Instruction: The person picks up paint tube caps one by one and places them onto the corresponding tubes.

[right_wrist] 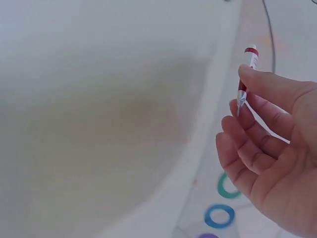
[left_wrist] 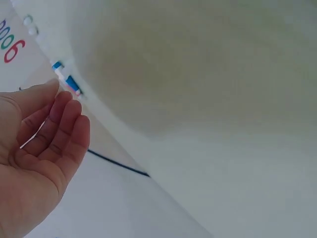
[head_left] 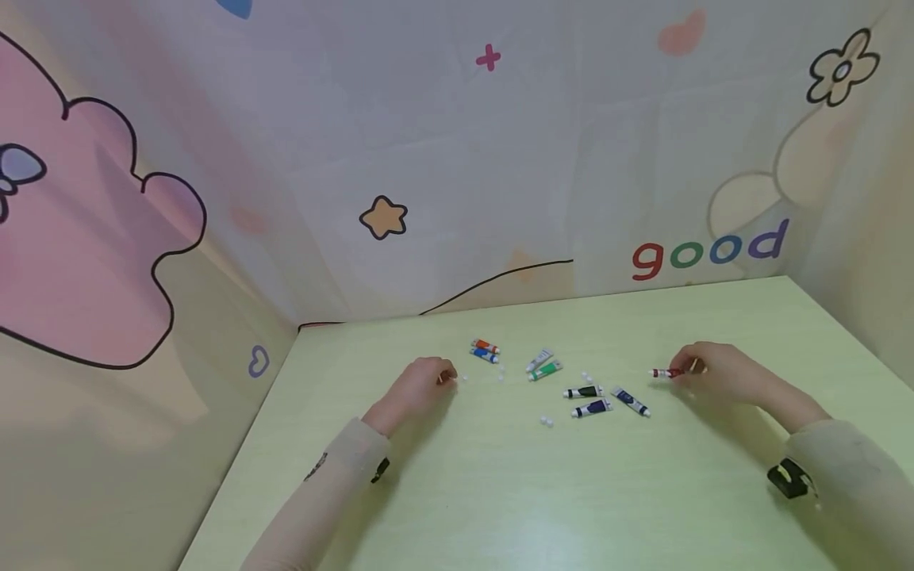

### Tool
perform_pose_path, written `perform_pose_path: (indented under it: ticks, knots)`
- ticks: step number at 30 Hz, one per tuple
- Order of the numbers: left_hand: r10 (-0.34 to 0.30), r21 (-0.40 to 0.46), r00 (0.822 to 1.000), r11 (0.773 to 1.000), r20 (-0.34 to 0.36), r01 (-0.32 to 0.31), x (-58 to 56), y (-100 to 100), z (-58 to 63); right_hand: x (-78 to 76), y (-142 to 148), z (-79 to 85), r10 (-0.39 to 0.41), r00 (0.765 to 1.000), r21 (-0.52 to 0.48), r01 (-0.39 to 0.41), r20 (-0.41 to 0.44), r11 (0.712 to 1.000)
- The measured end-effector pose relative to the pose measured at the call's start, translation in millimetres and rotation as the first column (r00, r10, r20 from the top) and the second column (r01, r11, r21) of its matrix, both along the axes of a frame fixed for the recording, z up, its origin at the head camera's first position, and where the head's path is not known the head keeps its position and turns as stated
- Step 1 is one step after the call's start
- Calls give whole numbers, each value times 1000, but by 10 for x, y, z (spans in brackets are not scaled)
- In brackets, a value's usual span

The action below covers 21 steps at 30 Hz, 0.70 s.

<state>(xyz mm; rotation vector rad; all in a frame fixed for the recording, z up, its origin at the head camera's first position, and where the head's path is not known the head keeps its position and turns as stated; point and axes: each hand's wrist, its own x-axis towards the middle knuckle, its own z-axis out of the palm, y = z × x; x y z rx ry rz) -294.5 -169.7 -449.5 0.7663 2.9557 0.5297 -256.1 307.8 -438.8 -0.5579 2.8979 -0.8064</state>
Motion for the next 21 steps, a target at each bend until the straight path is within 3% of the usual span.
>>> perform_pose_path:
  ticks: [5,14,17,21]
  knots:
    - [55,59,998,997,-23,-53,-53,-42,156,-68,121,268,-44,997,-12,44,-56,999]
    - [97,187,991,979,-92,-79,-116,-66,488,-143,227,663,-98,970,17,104,-224,994]
    - [116,239,989,967,-94,-90,-134,-41,600,-125,219,728,-110,959,-1,114,-263,994]
    - [139,347,984,933,-108,-93,-151,-7,765,-69,143,812,-129,947,-60,116,-293,991]
